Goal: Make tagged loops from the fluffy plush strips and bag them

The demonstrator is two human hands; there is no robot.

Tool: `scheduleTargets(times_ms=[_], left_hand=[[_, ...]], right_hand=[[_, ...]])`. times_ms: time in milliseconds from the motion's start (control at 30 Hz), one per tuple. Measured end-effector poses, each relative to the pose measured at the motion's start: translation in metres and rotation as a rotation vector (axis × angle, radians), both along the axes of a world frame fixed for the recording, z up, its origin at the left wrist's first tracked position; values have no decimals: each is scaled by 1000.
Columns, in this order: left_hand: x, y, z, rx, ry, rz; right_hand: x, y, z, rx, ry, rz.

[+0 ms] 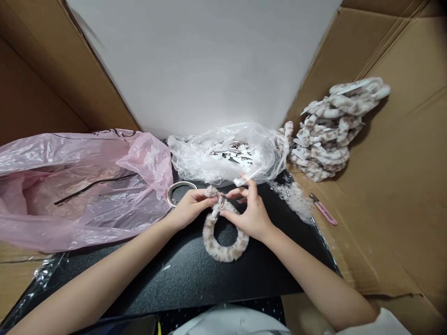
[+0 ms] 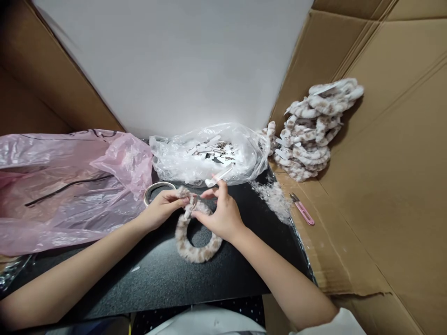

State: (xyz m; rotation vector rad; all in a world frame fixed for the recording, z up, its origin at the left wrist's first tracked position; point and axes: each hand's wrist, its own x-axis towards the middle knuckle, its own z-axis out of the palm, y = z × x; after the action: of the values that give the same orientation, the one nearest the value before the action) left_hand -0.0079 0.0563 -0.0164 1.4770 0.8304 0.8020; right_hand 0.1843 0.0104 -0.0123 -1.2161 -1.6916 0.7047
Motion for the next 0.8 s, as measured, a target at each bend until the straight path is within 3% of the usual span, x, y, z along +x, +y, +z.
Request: scheduleTargets(times_ms=[100, 300, 400, 533, 633, 800], left_hand=[[-8, 0, 0, 99, -28, 90], [-20, 2, 10, 236, 0, -176], [-20, 1, 15, 149, 19, -325], [-16, -4, 10, -146, 9, -445], [-13, -8, 1, -312, -29, -413], [-10, -11, -10, -354, -53, -207]], right_hand=[[7, -3, -2, -96, 8, 32], [13, 1, 5, -184, 226, 120], [10, 1, 5, -266, 399, 214], [3, 0, -1, -337, 535, 271], [3, 2, -3, -250, 488, 240], [17, 3, 6, 14, 558, 191]])
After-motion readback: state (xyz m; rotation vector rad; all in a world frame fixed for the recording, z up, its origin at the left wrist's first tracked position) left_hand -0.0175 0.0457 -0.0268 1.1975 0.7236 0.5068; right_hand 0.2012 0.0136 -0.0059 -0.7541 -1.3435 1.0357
